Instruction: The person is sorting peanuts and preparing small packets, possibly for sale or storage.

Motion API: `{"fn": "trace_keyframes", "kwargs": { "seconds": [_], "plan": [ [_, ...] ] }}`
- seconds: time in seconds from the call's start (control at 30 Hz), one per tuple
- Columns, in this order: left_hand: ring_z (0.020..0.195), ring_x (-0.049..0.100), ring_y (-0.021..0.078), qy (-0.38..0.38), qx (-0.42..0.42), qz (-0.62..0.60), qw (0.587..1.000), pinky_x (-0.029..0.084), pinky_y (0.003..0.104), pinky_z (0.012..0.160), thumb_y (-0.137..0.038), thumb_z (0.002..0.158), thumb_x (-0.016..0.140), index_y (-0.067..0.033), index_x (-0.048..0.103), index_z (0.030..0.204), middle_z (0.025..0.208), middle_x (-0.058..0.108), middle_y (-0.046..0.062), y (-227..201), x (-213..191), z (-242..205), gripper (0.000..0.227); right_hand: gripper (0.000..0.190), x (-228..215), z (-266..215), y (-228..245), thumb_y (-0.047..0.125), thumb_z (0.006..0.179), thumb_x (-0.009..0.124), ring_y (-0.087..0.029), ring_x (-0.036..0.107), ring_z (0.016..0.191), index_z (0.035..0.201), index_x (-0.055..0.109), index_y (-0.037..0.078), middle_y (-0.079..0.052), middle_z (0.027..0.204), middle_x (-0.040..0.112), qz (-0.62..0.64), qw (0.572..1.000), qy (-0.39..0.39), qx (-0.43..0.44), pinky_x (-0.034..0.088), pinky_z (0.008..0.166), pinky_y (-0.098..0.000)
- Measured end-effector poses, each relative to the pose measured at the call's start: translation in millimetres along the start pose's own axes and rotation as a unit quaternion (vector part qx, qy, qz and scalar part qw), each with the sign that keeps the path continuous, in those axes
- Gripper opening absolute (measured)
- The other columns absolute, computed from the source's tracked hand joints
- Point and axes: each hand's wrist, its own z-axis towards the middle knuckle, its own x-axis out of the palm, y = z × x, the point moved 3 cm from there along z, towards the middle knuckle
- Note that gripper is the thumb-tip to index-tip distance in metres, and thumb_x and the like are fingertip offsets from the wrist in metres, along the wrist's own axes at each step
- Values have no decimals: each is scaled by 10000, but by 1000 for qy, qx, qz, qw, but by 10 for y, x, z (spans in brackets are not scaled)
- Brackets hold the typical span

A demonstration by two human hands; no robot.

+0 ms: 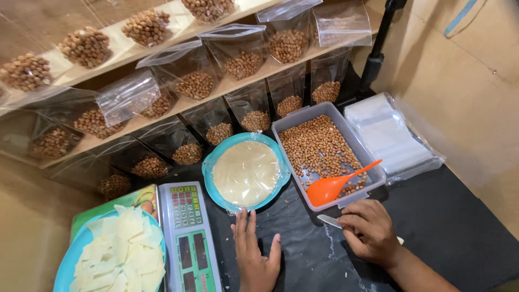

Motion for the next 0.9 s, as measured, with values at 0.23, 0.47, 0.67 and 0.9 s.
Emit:
{"fn": "trace_keyframes", "kwargs": {
  "seconds": [0.23, 0.47, 0.67, 0.9],
  "plan": [
    [1488, 316, 452, 11, -9, 3, 1000, 200, 637, 1187, -198, 818, 761, 16, 411, 1486, 1570, 371, 252, -3, -7, 8, 783, 248, -4, 15, 11, -3, 623, 753, -259, 659, 894, 841, 701, 104, -31, 932, 670, 0, 1000, 5, 5, 507, 784, -407],
    [1500, 293, 457, 13, -7, -1, 1000, 195, 631, 1191, -195, 831, 752, 15, 400, 1492, 1578, 359, 253, -55, -44, 22, 778, 258, -10, 20, 20, 2, 619, 761, -265, 657, 889, 850, 700, 100, -37, 934, 666, -2, 1000, 11, 2, 502, 781, -414],
    [1491, 272, 464, 26, -19, 12, 999, 175, 638, 1179, -195, 814, 762, 7, 386, 1497, 1573, 339, 259, -8, -17, 31, 805, 256, 2, 45, 18, 2, 624, 751, -264, 659, 888, 853, 697, 102, -39, 926, 660, 3, 1000, 8, -5, 502, 772, -408],
    [1492, 303, 453, 4, 15, 17, 1000, 206, 622, 1193, -214, 834, 757, 3, 397, 1500, 1577, 363, 253, -88, -65, 33, 787, 247, -23, 64, 47, 3, 621, 743, -283, 650, 895, 842, 689, 97, -52, 926, 651, -11, 1000, 13, -9, 499, 781, -423]
  ]
}}
